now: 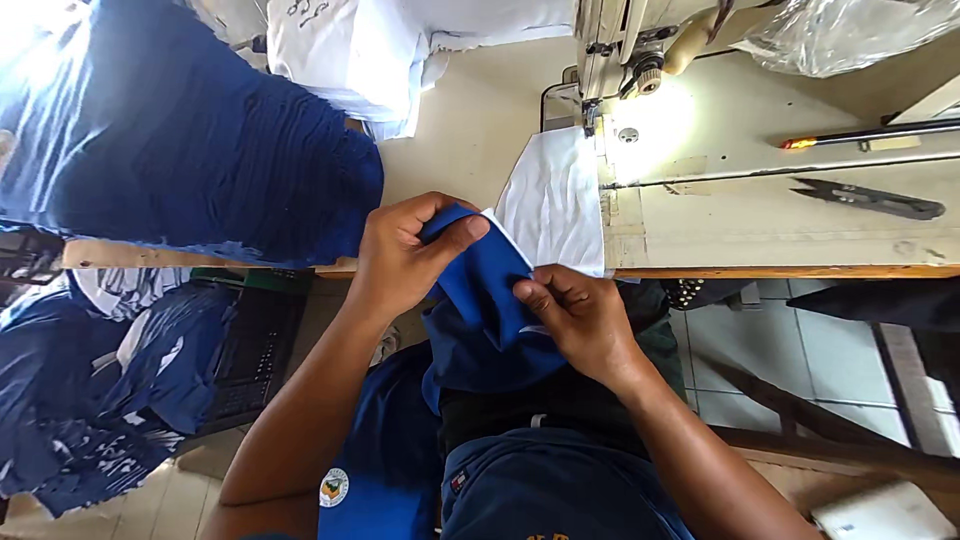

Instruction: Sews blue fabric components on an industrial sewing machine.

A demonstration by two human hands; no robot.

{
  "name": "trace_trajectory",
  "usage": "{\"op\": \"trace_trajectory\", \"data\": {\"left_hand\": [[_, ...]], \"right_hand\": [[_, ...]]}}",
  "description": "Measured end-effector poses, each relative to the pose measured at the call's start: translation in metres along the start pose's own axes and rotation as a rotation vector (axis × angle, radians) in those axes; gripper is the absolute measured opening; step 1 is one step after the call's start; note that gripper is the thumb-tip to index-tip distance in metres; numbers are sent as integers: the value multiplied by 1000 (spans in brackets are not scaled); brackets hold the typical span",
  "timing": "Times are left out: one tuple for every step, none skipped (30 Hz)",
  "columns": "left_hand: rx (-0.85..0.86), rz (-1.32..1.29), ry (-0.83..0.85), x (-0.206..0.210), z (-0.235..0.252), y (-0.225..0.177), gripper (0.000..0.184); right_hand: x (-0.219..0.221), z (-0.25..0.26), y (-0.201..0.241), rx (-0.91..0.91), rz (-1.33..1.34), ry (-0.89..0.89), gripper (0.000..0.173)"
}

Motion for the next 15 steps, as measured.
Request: {"op": "trace_trajectory", "data": {"left_hand": [[38,74,-7,-4,2,-4,15],[77,153,-12,-10,8,-8,18],[117,227,-19,-16,18,-9,22],[151,290,-28,-19,33,-7,25],[190,340,-46,-19,51,-1,27],[223,363,-60,-14,71,9,29],[243,361,-61,-4,91,22,31],[247,327,-53,11,110,37,32],[237,272,-37,29,125,54,32],[210,219,-17,49,137,71,32],[173,175,3,70,145,86,32],[129,153,28,88,148,98,32],[91,147,52,104,150,105,33],[62,153,75,117,150,108,34],[45,167,92,127,149,112,34]], "right_hand": [[2,-5,-3,28,45,35,18],[3,-12,-5,57,100,65,20],[3,-18,-7,78,151,79,22],[2,-23,-8,95,183,71,22],[-1,-26,-9,108,194,44,22],[-4,-27,-12,122,185,3,22],[-9,-25,-16,145,166,-45,22],[-13,-23,-22,182,147,-91,21],[-18,-22,-29,232,135,-126,19],[-23,-22,-36,290,129,-154,19],[-27,-23,-43,346,116,-178,19],[-32,-25,-48,393,91,-204,20],[-35,-28,-53,426,60,-235,21],[-39,-31,-56,450,23,-271,22],[-41,-34,-59,468,-24,-312,24]]}}
Point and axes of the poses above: each hand's wrist, its own z-axis towards the middle knuckle, its own x-axis out of the palm, y = z × x, the point moved 4 cm from there along z, towards the middle knuckle, and after that the axes turned 7 degrees about x, right-handed, at the moved point
